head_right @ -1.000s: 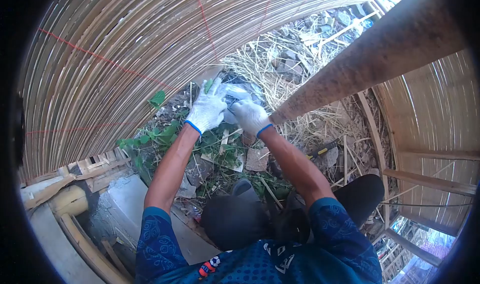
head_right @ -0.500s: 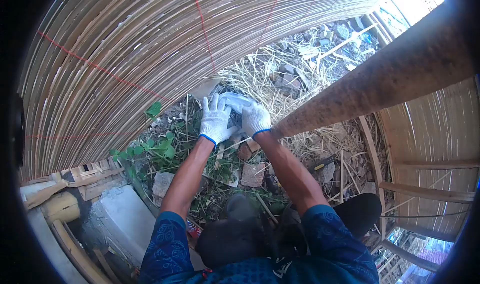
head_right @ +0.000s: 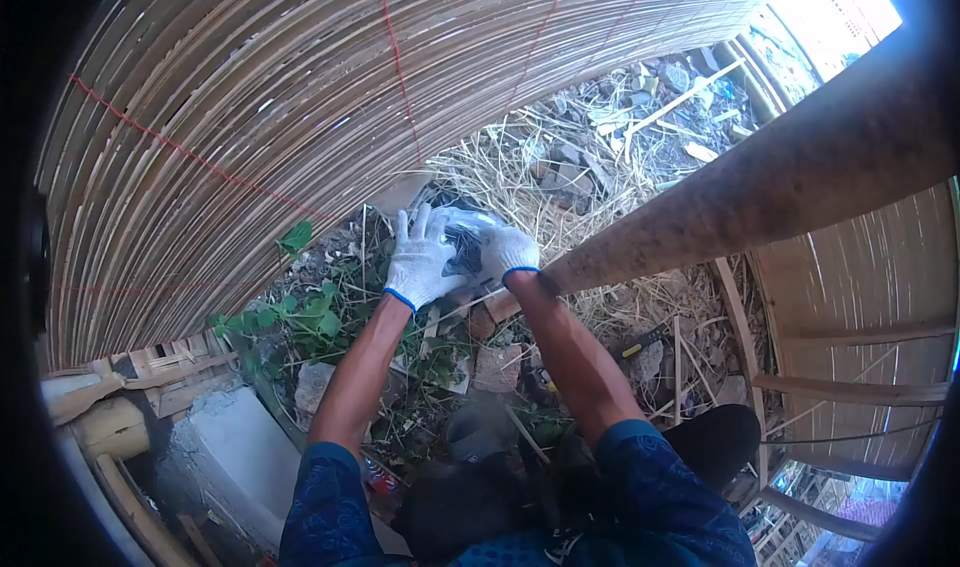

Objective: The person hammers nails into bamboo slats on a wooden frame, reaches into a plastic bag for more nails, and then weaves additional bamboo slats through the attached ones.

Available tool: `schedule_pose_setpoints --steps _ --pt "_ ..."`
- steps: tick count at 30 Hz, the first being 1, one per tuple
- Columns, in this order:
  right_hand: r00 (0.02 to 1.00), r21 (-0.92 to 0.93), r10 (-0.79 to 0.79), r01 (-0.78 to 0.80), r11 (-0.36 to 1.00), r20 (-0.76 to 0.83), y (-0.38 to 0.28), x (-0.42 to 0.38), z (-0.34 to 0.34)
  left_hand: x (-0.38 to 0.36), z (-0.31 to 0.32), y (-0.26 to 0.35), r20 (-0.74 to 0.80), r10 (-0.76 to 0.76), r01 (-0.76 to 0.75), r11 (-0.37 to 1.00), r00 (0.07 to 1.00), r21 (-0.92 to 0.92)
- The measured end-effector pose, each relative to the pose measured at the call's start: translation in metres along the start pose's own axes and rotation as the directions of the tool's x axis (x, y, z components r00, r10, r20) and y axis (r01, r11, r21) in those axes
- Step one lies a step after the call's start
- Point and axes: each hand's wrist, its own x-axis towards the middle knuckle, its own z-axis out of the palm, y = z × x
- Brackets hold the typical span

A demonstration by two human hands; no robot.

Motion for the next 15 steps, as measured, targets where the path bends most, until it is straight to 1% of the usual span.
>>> schedule_pose_setpoints --steps 2,3,6,7,10,11,14,15 --pt "0.999 0.007 -0.031 0.031 1.0 -0.013 0.001 0.003 0.001 -0.006 -0.007 -0.001 0.027 0.006 -0.007 1.0 1.0 0.003" --pt "0.987 0.077 -0.086 0.097 0.992 -0.137 -0.005 -0.001 0.0 -0.007 -0.007 -0.002 0.027 0.015 -0.014 1.0 1.0 -0.017" --pt "0.964 0.172 -0.132 0.173 0.97 -0.23 -0.022 -0.007 -0.003 -0.006 -0.001 -0.004 -0.056 -0.028 0.023 0.996 0.998 -0.084" --pt "0.971 0.121 -0.163 0.185 0.975 -0.174 -0.018 -0.003 0.003 -0.005 0.008 -0.006 -0.098 -0.04 0.031 0.995 0.994 -0.093" --pt "0.973 0.142 -0.135 0.163 0.976 -0.188 -0.011 0.004 0.009 -0.001 0.017 -0.003 -0.166 -0.038 0.029 0.998 0.985 -0.055" --pt "0.975 0.15 -0.119 0.148 0.977 -0.187 -0.008 0.002 0.015 -0.002 0.019 -0.001 -0.106 -0.054 0.052 0.998 0.993 -0.025" --pt "0.985 0.164 -0.097 0.12 0.979 -0.143 -0.003 0.008 0.017 -0.007 0.009 0.008 -0.055 -0.108 0.101 0.987 0.993 -0.123" --pt "0.99 0.173 -0.077 0.097 0.98 -0.122 -0.003 0.012 0.015 -0.009 0.01 0.01 -0.134 -0.113 0.089 0.981 0.984 -0.171"
